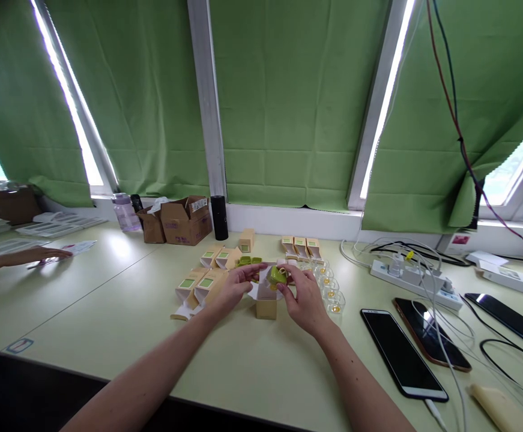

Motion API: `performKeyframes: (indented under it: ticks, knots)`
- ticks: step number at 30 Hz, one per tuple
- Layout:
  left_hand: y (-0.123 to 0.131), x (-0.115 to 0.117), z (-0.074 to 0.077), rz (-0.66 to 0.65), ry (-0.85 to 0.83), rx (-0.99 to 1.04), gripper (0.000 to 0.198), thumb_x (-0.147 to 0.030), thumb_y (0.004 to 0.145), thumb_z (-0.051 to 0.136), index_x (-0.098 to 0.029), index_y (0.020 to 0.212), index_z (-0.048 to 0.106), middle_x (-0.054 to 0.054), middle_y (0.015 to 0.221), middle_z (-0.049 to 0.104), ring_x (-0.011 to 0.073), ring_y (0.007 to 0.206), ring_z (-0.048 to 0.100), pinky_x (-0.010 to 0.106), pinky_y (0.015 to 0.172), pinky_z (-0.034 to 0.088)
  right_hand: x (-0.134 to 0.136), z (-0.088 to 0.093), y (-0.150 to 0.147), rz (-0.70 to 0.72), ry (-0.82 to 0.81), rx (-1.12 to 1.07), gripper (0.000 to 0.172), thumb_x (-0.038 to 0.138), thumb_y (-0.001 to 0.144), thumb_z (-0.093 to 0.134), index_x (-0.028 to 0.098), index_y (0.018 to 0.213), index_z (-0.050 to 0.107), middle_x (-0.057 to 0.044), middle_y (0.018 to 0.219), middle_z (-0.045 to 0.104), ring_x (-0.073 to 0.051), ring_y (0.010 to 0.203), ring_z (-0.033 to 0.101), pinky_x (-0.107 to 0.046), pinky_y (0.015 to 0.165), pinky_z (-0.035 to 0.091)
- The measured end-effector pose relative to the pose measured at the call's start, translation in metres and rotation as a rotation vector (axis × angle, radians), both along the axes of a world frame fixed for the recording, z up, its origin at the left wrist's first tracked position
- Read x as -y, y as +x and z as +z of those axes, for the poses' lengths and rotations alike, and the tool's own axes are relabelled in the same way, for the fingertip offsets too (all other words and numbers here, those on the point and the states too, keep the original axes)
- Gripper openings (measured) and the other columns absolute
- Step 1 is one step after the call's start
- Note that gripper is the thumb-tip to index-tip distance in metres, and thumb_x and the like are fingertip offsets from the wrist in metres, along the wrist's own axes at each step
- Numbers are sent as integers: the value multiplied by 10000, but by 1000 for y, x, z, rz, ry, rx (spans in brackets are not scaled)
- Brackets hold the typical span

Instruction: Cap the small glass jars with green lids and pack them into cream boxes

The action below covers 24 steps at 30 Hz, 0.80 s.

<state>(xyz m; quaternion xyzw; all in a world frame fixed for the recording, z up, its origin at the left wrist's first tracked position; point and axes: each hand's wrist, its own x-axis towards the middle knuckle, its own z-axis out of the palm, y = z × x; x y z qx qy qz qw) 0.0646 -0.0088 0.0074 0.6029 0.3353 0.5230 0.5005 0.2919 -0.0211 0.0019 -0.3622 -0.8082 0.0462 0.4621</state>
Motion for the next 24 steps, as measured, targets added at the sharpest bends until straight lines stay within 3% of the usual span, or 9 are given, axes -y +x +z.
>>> performKeyframes:
  ticks: [7, 14, 24]
  knots:
    - [0, -3, -5, -14, -7, 51, 783, -53, 495, 488, -127, 1229, 752, 142, 1250, 747, 220, 984, 673, 285, 783, 510, 4, 1, -3, 2, 50, 42, 327, 246, 1003, 556, 277, 1328, 528, -55, 1190, 755, -241, 899, 725, -441, 902, 453]
    - [1, -2, -5, 29, 40, -9, 751, -35, 510, 489, -131, 1203, 763, 132, 1262, 748, 220, 1029, 680, 327, 914, 529, 9, 3, -8, 20, 79, 85, 332, 225, 978, 574, 252, 1308, 551, -56, 1109, 763, -236, 878, 712, -424, 898, 407]
    - [1, 1, -1, 30, 20, -4, 748, -59, 513, 498, -128, 1210, 762, 139, 1289, 737, 215, 983, 677, 322, 860, 545, 14, 7, -11, 33, 16, 104, 327, 258, 932, 652, 240, 1243, 552, -85, 1136, 742, -257, 900, 675, -451, 910, 409]
